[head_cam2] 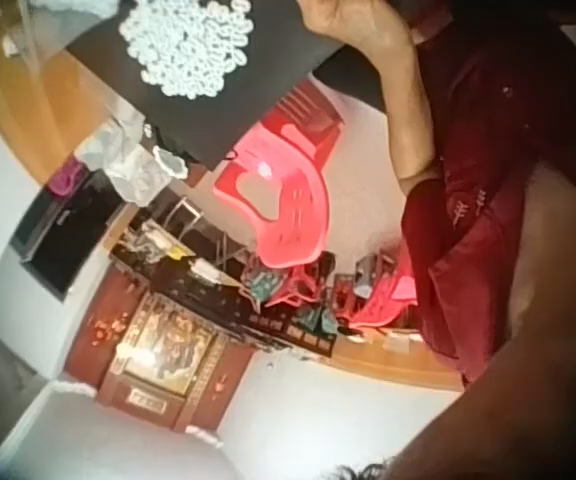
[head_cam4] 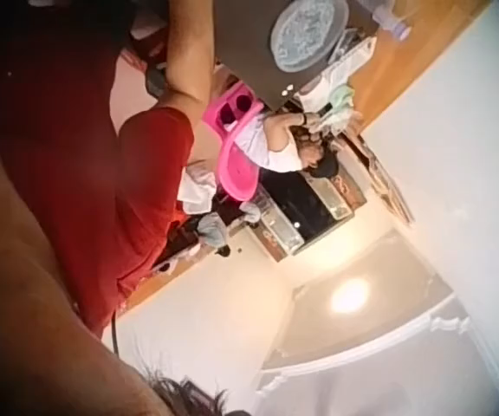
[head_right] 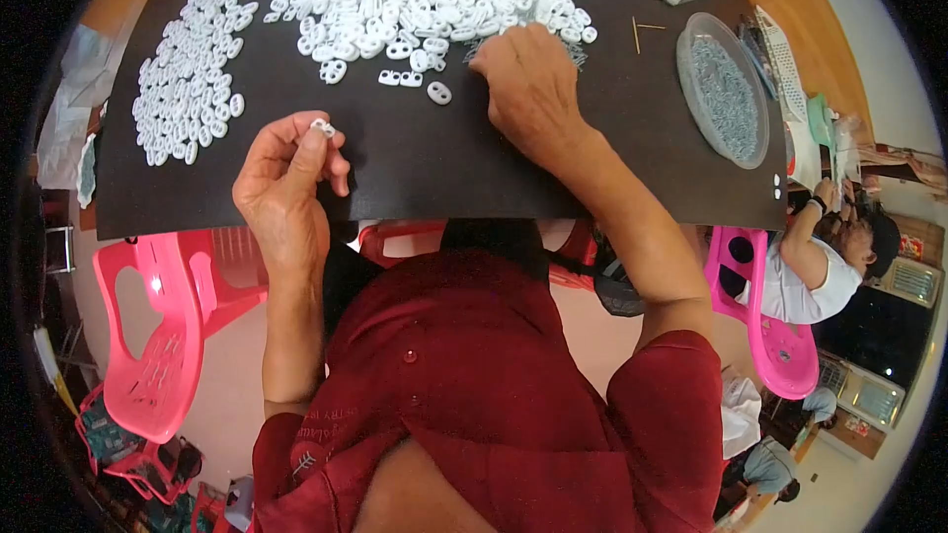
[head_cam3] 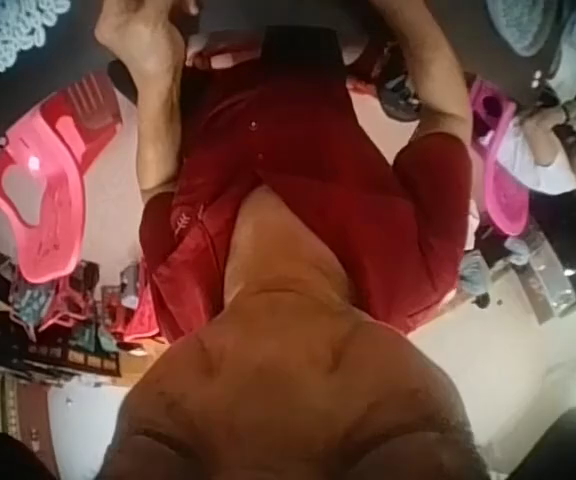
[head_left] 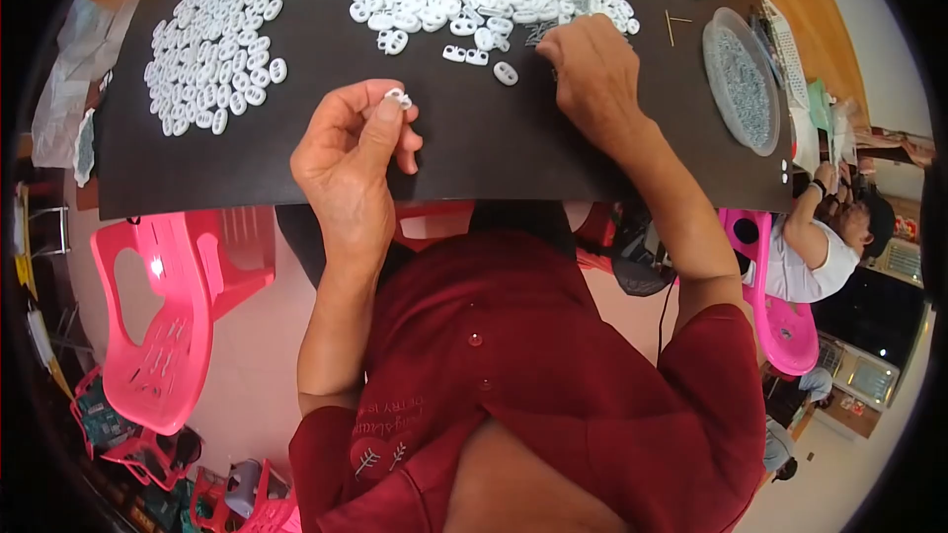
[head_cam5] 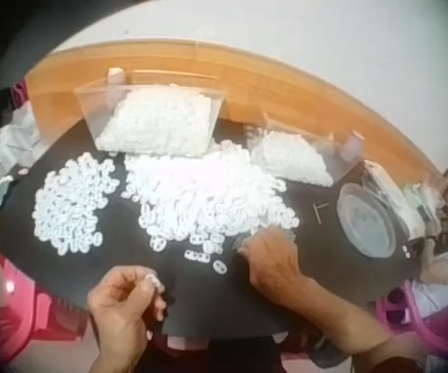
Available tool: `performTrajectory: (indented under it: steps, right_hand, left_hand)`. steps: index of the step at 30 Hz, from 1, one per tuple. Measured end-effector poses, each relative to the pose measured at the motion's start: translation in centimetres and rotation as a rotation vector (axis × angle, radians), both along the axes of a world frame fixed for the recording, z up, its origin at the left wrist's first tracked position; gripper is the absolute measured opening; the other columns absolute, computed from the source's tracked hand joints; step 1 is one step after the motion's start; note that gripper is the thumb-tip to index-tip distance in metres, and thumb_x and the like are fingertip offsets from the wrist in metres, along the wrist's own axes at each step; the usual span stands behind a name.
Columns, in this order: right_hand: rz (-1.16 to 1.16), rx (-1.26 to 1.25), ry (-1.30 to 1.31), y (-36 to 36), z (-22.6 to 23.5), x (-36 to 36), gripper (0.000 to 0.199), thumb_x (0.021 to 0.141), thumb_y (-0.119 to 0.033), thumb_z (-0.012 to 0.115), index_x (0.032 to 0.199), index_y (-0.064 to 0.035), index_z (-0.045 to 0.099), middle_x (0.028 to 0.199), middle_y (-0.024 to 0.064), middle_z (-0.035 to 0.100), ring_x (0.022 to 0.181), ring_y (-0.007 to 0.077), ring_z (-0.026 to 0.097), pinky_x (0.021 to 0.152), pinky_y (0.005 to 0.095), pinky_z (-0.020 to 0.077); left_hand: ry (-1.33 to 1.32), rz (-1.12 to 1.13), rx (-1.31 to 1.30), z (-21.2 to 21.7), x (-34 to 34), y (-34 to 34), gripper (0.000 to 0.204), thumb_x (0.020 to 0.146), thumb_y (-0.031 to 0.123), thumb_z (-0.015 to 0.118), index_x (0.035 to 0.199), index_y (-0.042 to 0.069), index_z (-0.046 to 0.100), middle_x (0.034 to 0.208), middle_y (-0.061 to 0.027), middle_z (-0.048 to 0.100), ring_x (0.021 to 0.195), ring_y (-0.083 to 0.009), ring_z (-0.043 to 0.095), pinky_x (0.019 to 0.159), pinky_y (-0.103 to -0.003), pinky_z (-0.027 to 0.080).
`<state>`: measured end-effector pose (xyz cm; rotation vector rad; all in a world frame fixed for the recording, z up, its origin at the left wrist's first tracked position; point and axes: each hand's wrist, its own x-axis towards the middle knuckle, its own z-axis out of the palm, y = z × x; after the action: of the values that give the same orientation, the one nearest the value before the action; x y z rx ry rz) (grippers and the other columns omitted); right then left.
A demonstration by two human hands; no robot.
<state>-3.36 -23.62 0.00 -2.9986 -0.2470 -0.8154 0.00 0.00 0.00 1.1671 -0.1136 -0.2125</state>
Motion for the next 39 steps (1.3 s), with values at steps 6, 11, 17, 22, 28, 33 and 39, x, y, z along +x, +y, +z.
performTrajectory:
  steps: [6,11,17,22,28,33,39]
  right_hand:
    - [0.001,0.119,-0.073,0.9,0.2,0.0,0.008,0.078,-0.009,0.065,0.082,-0.0043,0.06,0.077,0.0093,0.059,0.075,0.028,0.057,0.062,0.0365,0.0453]
    - [0.018,0.202,-0.001,0.6,0.9,-0.3,0.007,0.078,-0.005,0.063,0.084,-0.0052,0.06,0.077,0.0102,0.058,0.075,0.0291,0.056,0.065,0.0359,0.0454]
    - [0.024,0.467,0.11,1.0,1.4,-1.2,0.014,0.075,0.001,0.062,0.088,-0.0034,0.061,0.076,0.0103,0.057,0.074,0.0275,0.055,0.067,0.0327,0.045]
    - [-0.102,0.911,0.25,1.9,2.1,-1.9,0.016,0.077,-0.002,0.064,0.093,-0.0031,0.062,0.08,0.0011,0.06,0.073,0.0065,0.055,0.068,0.0215,0.0445]
    - [-0.021,1.166,0.331,2.8,2.4,-1.5,0.02,0.079,-0.002,0.063,0.098,-0.0032,0.061,0.082,0.0002,0.061,0.076,0.0055,0.055,0.069,0.0201,0.0449]
    - [0.036,1.215,0.378,4.1,3.4,-0.8,0.022,0.077,-0.001,0.065,0.099,-0.0024,0.061,0.085,0.0003,0.061,0.077,0.0054,0.056,0.069,0.0202,0.0453]
    - [0.091,1.299,0.396,5.5,3.7,0.1,0.022,0.077,-0.001,0.065,0.099,-0.001,0.061,0.086,0.002,0.062,0.078,0.0061,0.056,0.07,0.0204,0.0462]
  left_hand:
    - [0.015,0.001,0.022,0.2,0.1,0.1,0.01,0.087,0.003,0.058,0.094,-0.005,0.059,0.077,-0.0098,0.061,0.057,-0.0097,0.054,0.046,-0.021,0.042]
    - [0.015,-0.003,0.025,0.5,0.1,0.0,0.01,0.087,0.003,0.058,0.093,-0.005,0.059,0.076,-0.0095,0.061,0.057,-0.0101,0.054,0.046,-0.021,0.042]
    - [0.052,0.007,0.084,0.5,-0.2,-0.2,0.011,0.087,0.005,0.059,0.093,-0.004,0.06,0.076,-0.0085,0.061,0.057,-0.0094,0.053,0.046,-0.02,0.042]
    - [0.064,-0.034,0.023,1.2,-0.5,-0.9,0.016,0.087,0.006,0.06,0.1,-0.004,0.06,0.078,-0.0074,0.061,0.059,-0.0089,0.054,0.048,-0.02,0.042]
    - [0.075,-0.122,-0.018,1.2,-0.2,-2.5,0.014,0.088,0.004,0.058,0.098,-0.004,0.06,0.078,-0.0061,0.06,0.06,-0.0075,0.054,0.049,-0.019,0.042]
    - [0.127,-0.208,-0.053,1.4,0.3,-3.3,0.011,0.087,0.004,0.058,0.095,-0.004,0.059,0.078,-0.0071,0.061,0.059,-0.0084,0.054,0.048,-0.02,0.042]
    - [0.16,-0.225,-0.069,1.6,0.6,-3.0,0.009,0.088,0.003,0.057,0.094,-0.004,0.058,0.078,-0.0084,0.061,0.059,-0.0095,0.054,0.048,-0.02,0.042]
